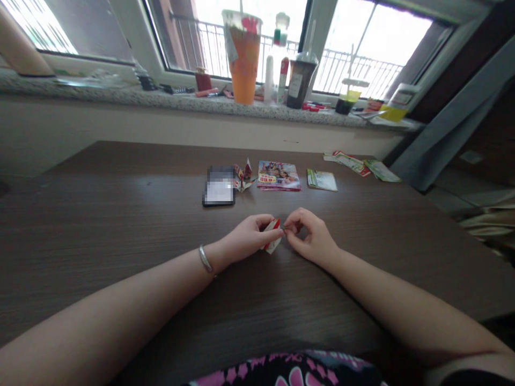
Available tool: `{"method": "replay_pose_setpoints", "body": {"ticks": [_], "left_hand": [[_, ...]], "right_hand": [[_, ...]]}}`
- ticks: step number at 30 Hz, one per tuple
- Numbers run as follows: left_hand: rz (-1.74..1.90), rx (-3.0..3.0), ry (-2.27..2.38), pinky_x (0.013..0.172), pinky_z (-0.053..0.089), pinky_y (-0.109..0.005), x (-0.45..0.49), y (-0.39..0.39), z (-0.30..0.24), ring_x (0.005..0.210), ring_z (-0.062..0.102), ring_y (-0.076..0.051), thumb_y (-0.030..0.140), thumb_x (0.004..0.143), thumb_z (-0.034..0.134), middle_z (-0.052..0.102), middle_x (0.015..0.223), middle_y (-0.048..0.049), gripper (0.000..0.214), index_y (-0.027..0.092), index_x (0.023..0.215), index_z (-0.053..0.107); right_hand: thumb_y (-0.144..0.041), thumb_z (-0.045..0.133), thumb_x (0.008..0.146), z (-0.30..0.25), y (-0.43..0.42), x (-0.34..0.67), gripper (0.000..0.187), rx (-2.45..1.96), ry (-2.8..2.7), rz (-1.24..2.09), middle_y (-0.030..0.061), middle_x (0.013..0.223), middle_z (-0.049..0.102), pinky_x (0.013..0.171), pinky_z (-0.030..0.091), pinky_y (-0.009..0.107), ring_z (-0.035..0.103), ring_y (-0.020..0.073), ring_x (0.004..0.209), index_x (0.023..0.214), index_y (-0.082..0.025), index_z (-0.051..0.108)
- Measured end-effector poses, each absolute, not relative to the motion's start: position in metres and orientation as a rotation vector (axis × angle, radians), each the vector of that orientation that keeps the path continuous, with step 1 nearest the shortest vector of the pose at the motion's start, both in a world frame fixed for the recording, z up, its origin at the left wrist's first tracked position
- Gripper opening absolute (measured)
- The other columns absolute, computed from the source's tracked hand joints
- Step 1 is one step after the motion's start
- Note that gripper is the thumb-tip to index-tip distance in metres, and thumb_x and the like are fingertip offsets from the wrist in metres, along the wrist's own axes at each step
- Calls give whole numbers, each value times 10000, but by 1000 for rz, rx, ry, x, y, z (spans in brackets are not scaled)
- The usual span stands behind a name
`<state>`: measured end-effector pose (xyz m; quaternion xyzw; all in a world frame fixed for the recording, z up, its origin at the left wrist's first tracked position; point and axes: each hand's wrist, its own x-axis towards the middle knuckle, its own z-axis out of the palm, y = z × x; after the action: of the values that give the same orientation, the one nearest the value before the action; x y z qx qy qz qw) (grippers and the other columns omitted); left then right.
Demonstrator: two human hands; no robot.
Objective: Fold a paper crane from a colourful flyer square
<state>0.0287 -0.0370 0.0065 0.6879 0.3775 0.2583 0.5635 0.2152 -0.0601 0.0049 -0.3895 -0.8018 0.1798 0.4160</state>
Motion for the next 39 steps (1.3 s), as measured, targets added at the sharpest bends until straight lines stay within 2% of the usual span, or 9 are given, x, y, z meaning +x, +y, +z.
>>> {"method": "replay_pose_setpoints", "body": {"ticks": [7, 19, 24, 32, 39], "left_hand": [[602, 1575, 832, 500, 326, -197, 28, -39, 8, 518, 425, -79, 431, 769, 633, 452, 562, 58, 319, 165, 675, 486], [579, 1608, 845, 504, 317, -197, 30, -39, 5, 520, 438, -84, 444, 799, 602, 489, 568, 48, 314, 157, 699, 525], [621, 1648, 859, 500, 311, -196, 28, -39, 5, 519, 424, -82, 415, 809, 594, 469, 560, 49, 313, 160, 658, 495], [697, 1697, 886, 532, 329, -197, 29, -41, 6, 555, 410, -86, 407, 814, 565, 450, 603, 54, 278, 160, 695, 519], [773, 1742, 946, 610, 375, -212, 28, -38, 8, 648, 469, -112, 375, 824, 555, 540, 697, 19, 232, 152, 760, 573]], "right_hand": [[-121, 555, 785, 7, -60, 217, 100, -961, -2073, 413, 8, 744, 551, 634, 438, 277, 513, 139, 675, 792, -221, 556], [-135, 558, 742, 0, -57, 214, 94, -1130, -1994, 578, -15, 702, 537, 567, 401, 238, 495, 124, 629, 753, -214, 509], [-131, 572, 728, 2, -59, 215, 100, -1126, -2063, 480, -9, 710, 554, 615, 408, 260, 510, 130, 647, 754, -208, 514], [-98, 563, 747, 0, -56, 216, 113, -935, -2064, 394, 4, 719, 587, 635, 428, 270, 516, 133, 655, 741, -206, 532], [-117, 582, 780, 5, -60, 215, 93, -892, -2136, 353, 29, 798, 636, 704, 463, 286, 579, 154, 760, 769, -208, 571]]}}
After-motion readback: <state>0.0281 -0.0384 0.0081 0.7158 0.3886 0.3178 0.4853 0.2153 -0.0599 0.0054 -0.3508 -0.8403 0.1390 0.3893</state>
